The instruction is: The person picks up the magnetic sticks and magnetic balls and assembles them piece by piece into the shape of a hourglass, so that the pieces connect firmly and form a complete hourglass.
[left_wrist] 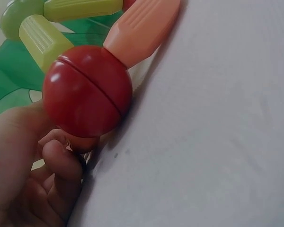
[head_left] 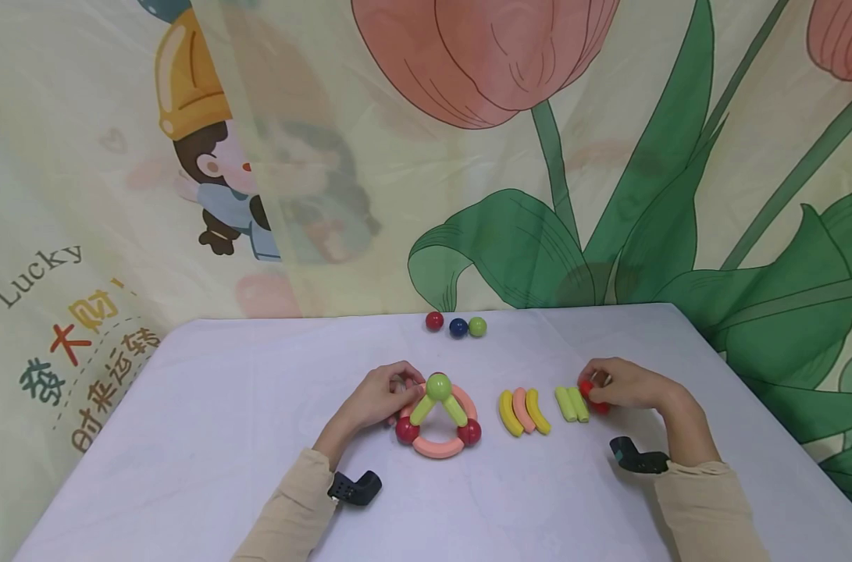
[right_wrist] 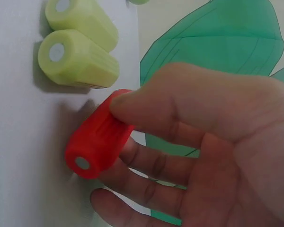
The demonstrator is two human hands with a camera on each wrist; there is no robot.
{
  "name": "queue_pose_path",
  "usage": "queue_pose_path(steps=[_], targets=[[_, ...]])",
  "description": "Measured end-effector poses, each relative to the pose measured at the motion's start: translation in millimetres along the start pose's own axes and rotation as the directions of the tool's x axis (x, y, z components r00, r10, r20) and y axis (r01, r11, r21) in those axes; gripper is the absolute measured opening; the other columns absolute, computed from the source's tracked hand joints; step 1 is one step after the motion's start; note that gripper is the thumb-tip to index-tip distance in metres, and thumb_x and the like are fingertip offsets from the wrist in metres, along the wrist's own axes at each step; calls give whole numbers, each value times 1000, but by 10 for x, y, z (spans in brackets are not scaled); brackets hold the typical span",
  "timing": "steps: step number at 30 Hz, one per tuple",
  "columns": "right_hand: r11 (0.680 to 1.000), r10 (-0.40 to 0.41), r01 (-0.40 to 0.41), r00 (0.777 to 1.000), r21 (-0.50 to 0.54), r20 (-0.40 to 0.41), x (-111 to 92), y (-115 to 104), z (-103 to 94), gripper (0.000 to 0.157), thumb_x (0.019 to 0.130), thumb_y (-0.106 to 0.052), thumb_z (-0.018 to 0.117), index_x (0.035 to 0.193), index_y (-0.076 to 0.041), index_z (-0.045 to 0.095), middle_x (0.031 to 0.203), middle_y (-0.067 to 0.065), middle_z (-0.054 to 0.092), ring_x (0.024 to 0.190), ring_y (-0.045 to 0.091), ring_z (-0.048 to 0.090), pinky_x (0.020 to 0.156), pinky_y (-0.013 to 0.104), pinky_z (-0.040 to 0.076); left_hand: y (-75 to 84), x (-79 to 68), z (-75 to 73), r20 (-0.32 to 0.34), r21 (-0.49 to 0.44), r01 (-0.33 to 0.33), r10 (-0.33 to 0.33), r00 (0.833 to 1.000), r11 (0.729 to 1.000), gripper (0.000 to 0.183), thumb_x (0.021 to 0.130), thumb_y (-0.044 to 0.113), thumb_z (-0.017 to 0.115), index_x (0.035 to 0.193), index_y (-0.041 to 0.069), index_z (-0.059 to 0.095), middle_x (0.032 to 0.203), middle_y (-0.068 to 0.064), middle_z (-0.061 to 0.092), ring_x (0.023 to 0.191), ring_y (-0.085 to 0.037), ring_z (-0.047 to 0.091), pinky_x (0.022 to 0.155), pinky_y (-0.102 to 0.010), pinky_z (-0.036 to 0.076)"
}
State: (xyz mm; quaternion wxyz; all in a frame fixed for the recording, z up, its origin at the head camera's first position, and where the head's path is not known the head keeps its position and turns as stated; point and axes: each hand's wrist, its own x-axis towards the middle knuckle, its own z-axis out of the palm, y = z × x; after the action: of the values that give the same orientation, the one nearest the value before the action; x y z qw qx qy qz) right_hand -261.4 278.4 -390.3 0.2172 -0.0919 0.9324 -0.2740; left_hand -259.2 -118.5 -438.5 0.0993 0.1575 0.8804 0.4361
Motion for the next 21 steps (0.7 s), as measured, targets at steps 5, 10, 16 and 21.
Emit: queue_pose_path(steps=[5,10,16,21], targets=[[999,-36,37,999,26,-16,10,14,-8,30,80,-11,64,108,-3,54,101,14,55,85,22,52,69,33,53,-3,-2,5,0,-11,3,-3,1000,1000,18,90,22,61,106,15,62,58,2,51,40,-9,45,42,-23,39],[997,-67,70,995,39,-71,27,7,-16,31,82,-11,62,110,-4,52,104,14,55,90,24,53,71,34,53,-7,-3,11,-7,-15,4,-4,1000,1000,17,90,22,61,105,15,62,59,3,51,40,-8,44,41,-23,38],[991,-120,127,983,44,-140,14,-28,-50,26,86,-10,59,109,-2,53,106,16,57,90,24,55,74,36,53,-7,-4,5,-7,-8,8,-8,1000,1000,18,90,23,61,106,15,62,61,2,52,41,-9,44,41,-23,39],[990,-128,136,972,28,-199,-8,-66,-80,25,87,-11,58,110,-1,52,104,15,58,92,25,56,73,35,52,1,2,1,-3,0,8,-8,1000,1000,18,90,22,61,107,15,62,62,2,52,42,-9,44,41,-23,39]])
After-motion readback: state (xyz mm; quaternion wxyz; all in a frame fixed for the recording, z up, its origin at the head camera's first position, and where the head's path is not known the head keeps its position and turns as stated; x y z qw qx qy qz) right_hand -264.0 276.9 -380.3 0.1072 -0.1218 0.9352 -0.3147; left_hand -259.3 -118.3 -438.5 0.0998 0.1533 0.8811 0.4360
